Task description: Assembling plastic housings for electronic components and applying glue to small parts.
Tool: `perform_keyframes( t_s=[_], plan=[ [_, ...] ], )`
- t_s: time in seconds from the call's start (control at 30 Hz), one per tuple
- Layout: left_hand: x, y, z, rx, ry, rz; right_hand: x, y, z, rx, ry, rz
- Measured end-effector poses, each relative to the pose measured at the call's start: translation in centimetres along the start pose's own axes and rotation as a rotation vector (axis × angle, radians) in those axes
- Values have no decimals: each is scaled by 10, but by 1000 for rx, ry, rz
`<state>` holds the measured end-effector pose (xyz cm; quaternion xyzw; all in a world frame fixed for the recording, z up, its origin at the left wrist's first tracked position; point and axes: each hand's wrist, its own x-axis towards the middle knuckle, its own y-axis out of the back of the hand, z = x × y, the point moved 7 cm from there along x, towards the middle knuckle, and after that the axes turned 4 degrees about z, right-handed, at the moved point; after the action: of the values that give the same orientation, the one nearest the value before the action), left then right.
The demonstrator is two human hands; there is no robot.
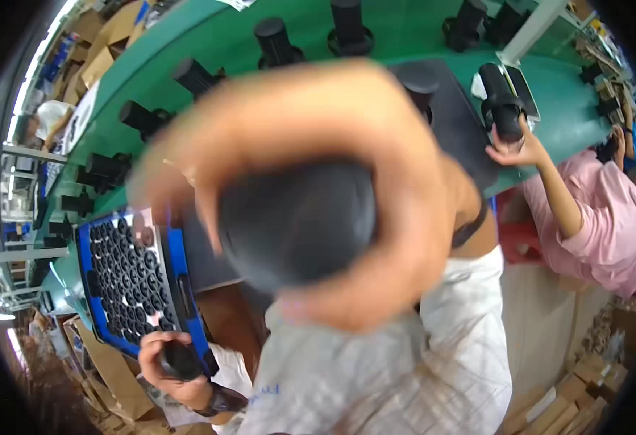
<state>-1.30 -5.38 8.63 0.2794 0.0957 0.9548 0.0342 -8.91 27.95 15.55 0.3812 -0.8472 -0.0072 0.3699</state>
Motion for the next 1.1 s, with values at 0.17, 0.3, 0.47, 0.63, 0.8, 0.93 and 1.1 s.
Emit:
perform_keyframes(
  t_s=[0.17, 0.3, 0.47, 0.63, 0.8, 0.93, 1.1],
  plan=[
    [-7, -45, 4, 70, 177, 15, -3, -23, -45, 56, 69, -146],
    [-12, -63, -16, 17, 242, 64, 6, -33, -47, 74, 99, -204],
    [-12, -81, -25, -25, 290, 53, 4, -30, -37, 107, 97, -190],
    [-6, -91, -41, -70, 329, 79, 13, -29, -30, 144, 86, -219],
    [-16, -91, -40, -78, 345, 48, 21, -44, -20, 190, 88, -144],
    [-9, -97, -53, -96, 389, 55, 16, -38, -4, 214, 75, -165],
    [10, -103, -59, -131, 377, 109, 32, -19, 19, 288, 26, 87]
  ],
)
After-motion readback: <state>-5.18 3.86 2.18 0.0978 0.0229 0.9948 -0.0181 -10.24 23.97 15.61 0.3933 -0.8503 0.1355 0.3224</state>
